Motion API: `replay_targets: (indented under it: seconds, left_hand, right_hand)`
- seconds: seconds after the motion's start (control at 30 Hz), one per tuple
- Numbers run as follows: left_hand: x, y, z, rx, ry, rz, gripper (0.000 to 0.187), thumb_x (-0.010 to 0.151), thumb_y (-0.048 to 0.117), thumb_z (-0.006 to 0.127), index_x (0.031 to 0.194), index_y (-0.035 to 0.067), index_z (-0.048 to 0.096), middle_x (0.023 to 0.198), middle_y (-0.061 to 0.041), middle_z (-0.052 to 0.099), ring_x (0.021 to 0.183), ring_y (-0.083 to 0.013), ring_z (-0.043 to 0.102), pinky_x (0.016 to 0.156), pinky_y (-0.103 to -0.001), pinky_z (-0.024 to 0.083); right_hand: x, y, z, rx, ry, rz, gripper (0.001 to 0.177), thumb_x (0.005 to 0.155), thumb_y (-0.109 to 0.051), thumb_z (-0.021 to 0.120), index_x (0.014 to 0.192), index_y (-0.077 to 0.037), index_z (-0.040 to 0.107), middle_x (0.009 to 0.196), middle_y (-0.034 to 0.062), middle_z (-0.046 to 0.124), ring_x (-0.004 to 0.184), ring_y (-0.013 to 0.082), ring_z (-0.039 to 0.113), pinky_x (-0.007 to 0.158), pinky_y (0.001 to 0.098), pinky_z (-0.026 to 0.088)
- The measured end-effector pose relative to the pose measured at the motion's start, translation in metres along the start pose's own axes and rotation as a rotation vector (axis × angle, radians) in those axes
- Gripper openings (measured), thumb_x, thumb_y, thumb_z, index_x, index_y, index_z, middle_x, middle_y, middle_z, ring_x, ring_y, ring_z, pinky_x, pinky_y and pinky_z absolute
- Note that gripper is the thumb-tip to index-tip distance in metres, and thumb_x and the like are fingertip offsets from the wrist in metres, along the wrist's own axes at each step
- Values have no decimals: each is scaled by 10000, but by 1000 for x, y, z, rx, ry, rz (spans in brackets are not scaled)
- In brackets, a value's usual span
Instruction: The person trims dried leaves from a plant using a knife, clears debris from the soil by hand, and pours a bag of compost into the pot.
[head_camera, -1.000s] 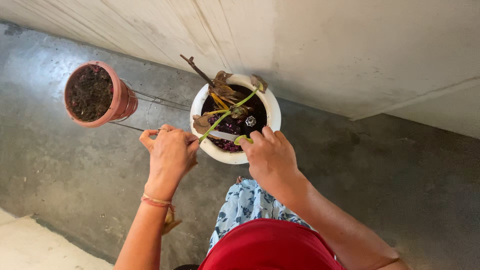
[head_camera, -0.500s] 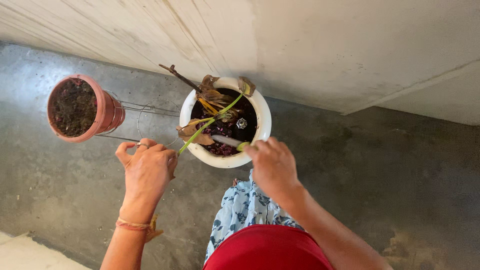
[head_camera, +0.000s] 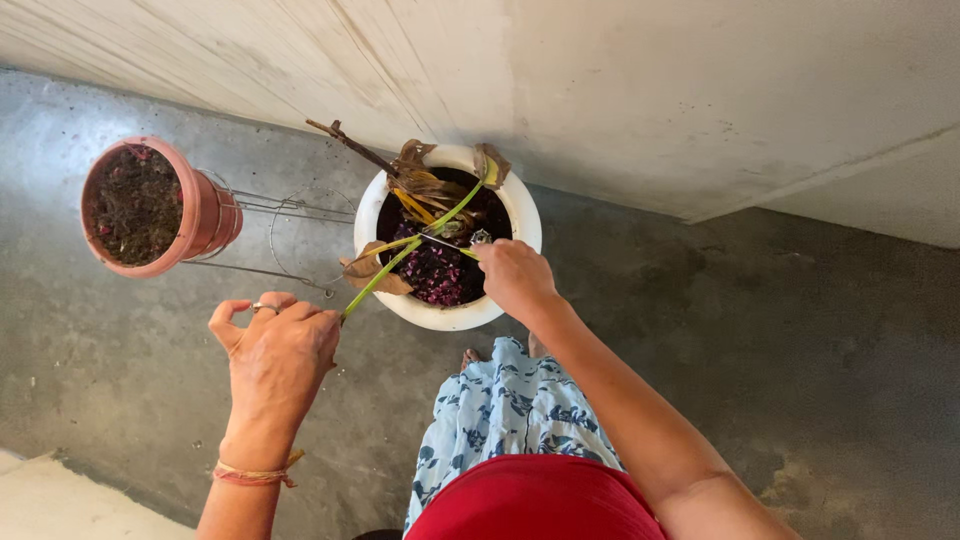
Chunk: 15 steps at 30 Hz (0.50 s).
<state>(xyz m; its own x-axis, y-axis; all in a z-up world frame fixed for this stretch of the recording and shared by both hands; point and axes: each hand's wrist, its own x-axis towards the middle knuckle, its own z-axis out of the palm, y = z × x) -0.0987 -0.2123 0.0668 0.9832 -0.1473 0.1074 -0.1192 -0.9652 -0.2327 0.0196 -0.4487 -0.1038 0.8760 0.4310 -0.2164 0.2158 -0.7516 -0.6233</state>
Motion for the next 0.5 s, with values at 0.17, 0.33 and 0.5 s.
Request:
replay_targets:
  seconds: [0.17, 0.33, 0.5]
  left_hand:
    - [4, -1, 0, 11, -13, 4, 93, 831, 197, 755, 760, 214, 698, 751, 74, 615, 1028, -156, 645, 1057, -506, 313]
    - [9, -3, 1, 12, -10, 21, 63, 835, 197, 745, 787, 219, 710, 765, 78, 624, 1022, -157, 641, 1056, -506, 316]
    - [18, -9, 2, -4, -14, 4, 86, 856, 214, 740, 780, 214, 701, 806, 87, 648, 1052, -153, 640, 1073, -511, 312]
  right_hand:
    - [-2, 12, 26, -19, 89, -39, 363, 937, -92, 609, 1291, -133, 676, 989, 125, 697, 1015, 314, 652, 837, 444, 559]
    - [1, 19, 41, -72, 165, -54, 442, 919, -18, 565, 1350, -72, 646, 972, 149, 695, 974, 320, 665, 851, 432, 568]
    - [-6, 14, 46, 46, 228, -51, 369, 971, -79, 572, 1330, -45, 645, 978, 168, 699, 981, 338, 666, 818, 447, 566]
